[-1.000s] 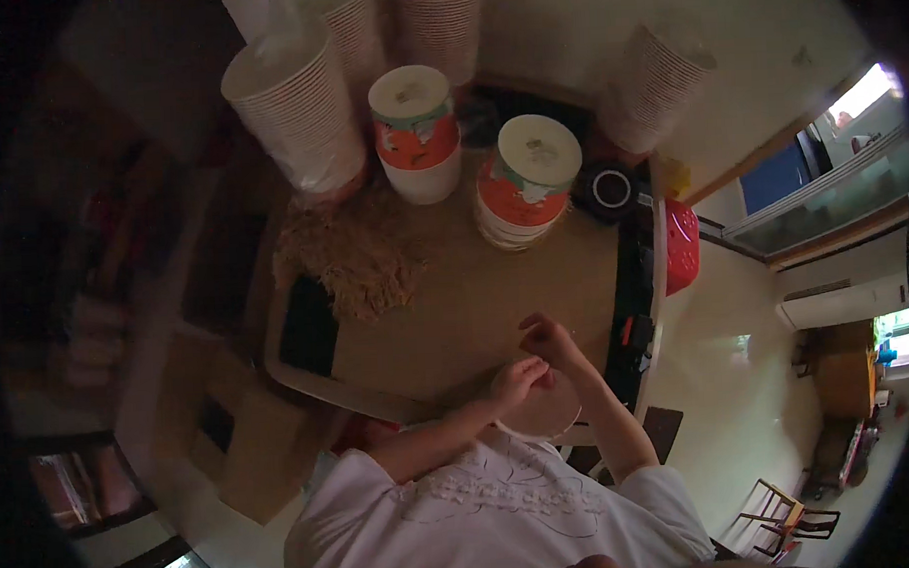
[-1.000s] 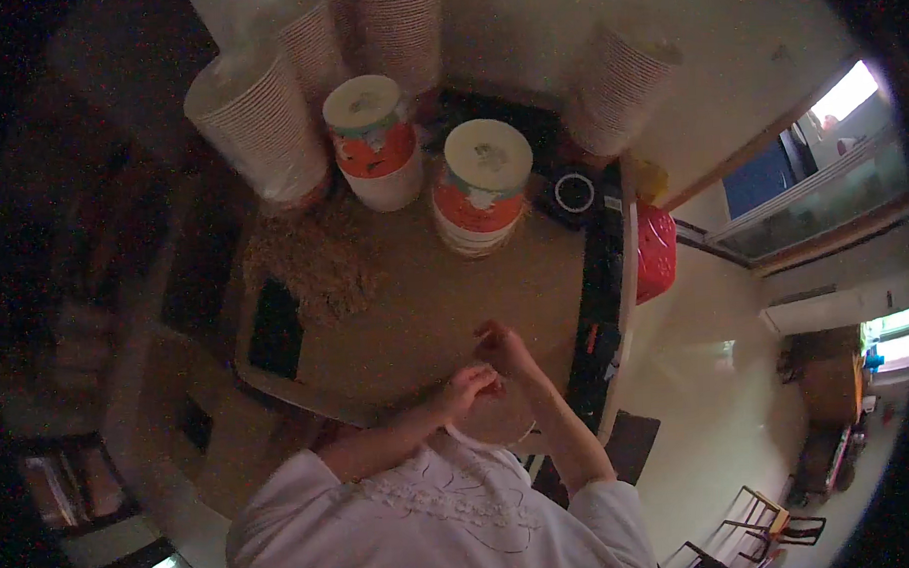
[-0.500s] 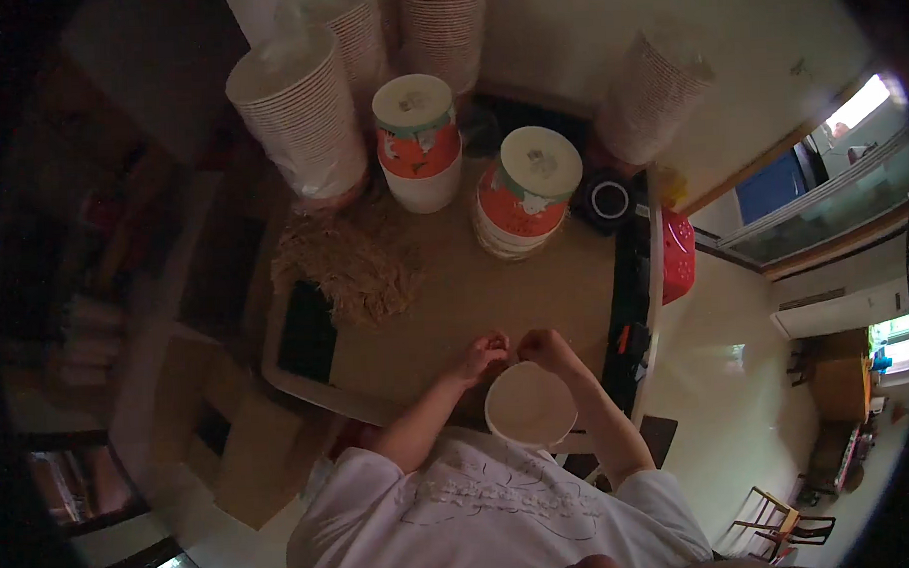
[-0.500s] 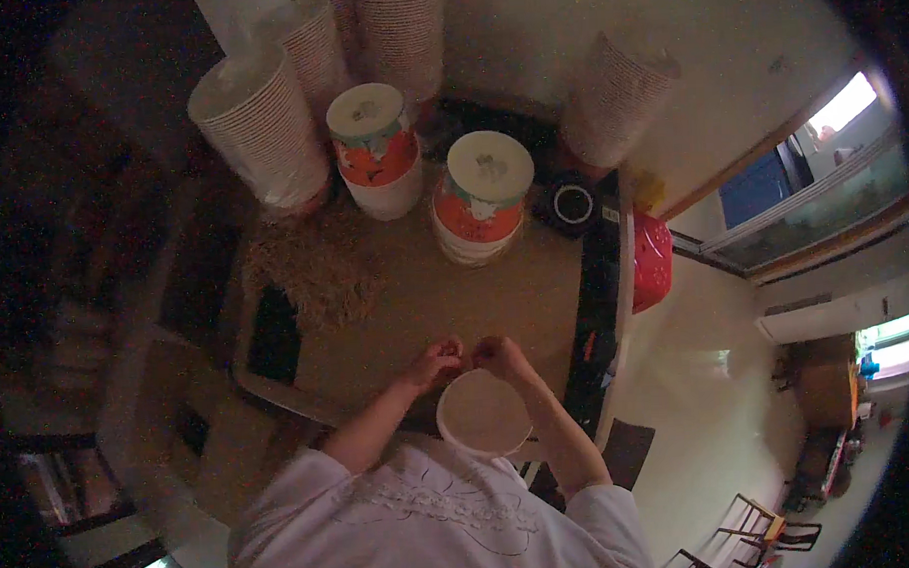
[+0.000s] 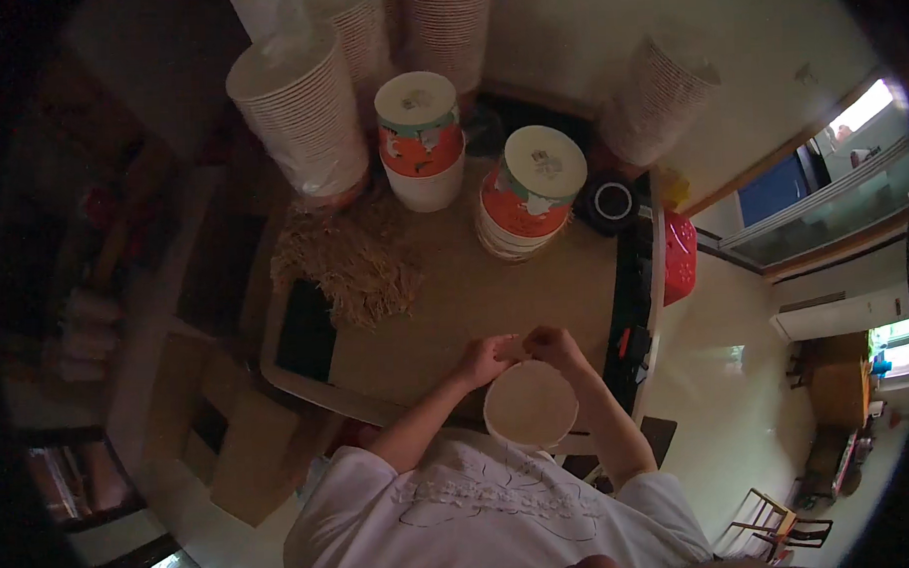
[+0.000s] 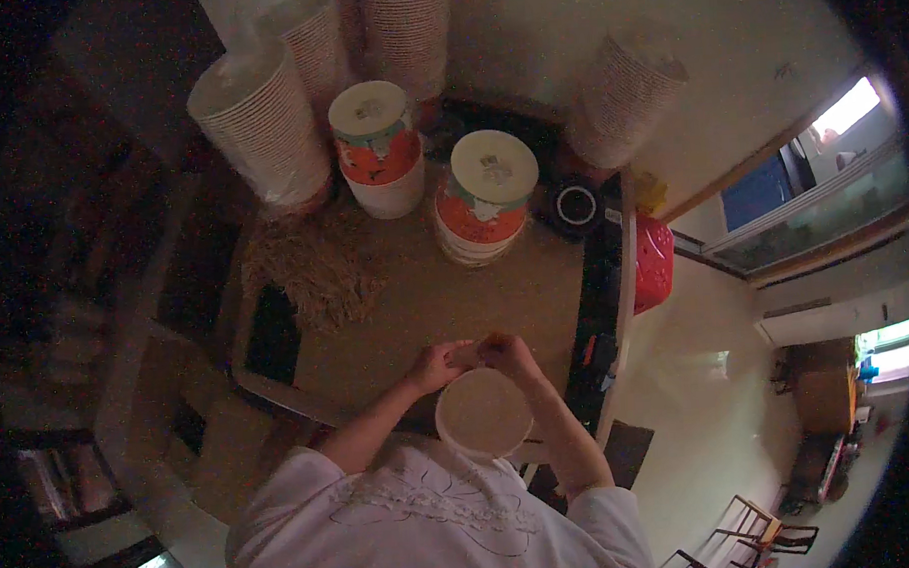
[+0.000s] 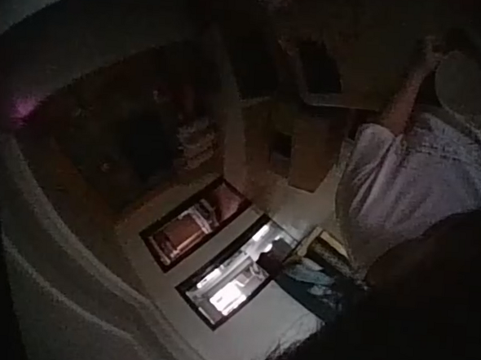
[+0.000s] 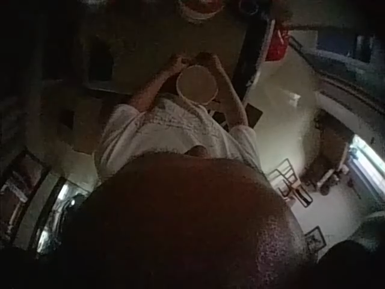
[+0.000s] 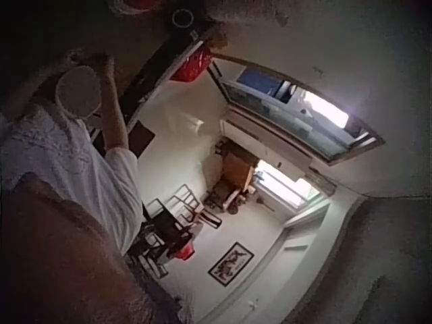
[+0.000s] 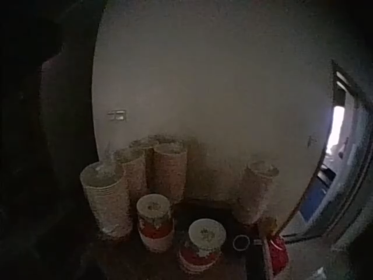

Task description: Placing packing material into paper buckets and stacking them.

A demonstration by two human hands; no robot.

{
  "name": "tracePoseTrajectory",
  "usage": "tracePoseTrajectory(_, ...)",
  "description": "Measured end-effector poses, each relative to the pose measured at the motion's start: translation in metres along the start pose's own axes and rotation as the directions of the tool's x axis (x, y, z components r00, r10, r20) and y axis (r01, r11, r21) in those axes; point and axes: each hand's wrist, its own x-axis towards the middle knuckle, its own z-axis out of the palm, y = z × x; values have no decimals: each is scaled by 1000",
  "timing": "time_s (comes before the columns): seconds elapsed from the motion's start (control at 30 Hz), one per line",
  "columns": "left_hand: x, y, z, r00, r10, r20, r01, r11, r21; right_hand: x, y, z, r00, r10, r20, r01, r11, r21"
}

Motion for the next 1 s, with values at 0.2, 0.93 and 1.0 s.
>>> tracePoseTrajectory(0.2,-2,-10,3,999,-39,13,39,999,17,-6,-7,4,996,-73,58,70,996,54)
tracePoseTrajectory(0.93,-6,-16,-3,982,-103,156,144,950,-276,-21,-36,-1,991,-8,137,14,999,-43)
tracePoseTrajectory(1.0,-4,-9,-4,982,-96,164,141,947,-289,-21,-32,1,994,-22,105,20,1000,17)
